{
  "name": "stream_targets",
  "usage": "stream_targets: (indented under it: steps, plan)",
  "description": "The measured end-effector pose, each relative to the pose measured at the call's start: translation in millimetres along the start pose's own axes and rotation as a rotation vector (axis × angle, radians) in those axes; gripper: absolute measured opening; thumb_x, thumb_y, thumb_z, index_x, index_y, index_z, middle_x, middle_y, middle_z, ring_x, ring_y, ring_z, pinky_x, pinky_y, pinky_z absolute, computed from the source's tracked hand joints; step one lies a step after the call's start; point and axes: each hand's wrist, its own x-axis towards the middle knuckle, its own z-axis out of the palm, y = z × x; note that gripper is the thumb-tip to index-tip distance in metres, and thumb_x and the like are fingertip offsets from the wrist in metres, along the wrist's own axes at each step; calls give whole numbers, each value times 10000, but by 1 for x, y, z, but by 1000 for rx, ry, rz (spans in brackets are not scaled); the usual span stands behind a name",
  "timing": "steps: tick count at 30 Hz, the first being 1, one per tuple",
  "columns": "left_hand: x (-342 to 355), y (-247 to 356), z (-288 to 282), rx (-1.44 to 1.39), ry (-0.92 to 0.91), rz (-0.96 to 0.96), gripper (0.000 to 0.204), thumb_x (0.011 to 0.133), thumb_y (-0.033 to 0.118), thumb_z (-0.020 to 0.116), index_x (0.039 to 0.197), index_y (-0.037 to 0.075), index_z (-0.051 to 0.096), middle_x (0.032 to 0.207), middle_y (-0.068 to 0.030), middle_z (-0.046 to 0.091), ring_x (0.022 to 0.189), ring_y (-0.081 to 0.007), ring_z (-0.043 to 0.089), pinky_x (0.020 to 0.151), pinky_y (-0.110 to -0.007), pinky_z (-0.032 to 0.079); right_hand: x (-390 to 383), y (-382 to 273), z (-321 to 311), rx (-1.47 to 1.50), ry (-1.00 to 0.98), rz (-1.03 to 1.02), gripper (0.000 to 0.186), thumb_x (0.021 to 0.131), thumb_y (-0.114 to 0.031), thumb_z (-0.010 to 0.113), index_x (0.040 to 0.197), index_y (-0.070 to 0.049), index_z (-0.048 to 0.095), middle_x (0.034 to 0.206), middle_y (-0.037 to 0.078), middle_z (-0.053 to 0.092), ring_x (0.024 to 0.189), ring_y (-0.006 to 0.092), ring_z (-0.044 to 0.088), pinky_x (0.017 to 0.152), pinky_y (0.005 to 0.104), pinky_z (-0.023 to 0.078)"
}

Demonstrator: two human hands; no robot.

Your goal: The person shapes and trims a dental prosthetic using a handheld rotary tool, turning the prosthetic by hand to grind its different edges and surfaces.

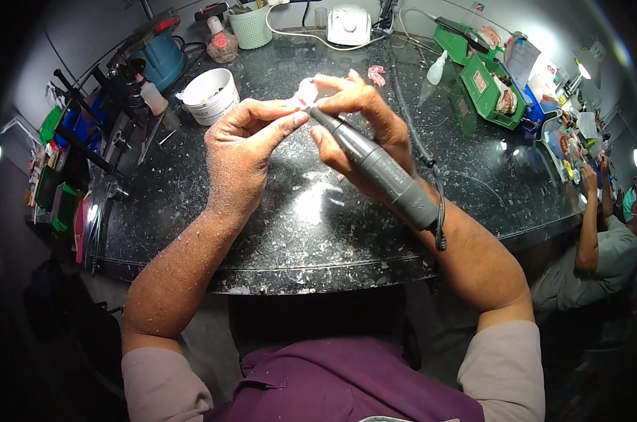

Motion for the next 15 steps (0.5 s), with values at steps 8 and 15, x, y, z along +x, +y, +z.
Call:
stream_targets:
  steps: [8, 15]
  plan:
    - [1, -5, 0, 4, -30, 105, 106, 847, -70, 711, 936, -17, 689, 1020, -107, 706, 955, -148, 678, 903, -276, 544, 3, -6, -1, 147, 4, 37, 346, 761, 21, 732, 1067, -57, 593, 1177, 164, 634, 1110, 237, 629, 1096, 456, 366]
    - [-1, -3, 1, 29, -32, 177, 118, 840, -83, 709, 930, -13, 680, 1040, -108, 696, 981, -148, 666, 919, -280, 535, 9, -11, -3, 51, 29, -95, 343, 718, -45, 784, 1026, -68, 634, 1047, 103, 655, 1111, 285, 614, 978, 423, 452]
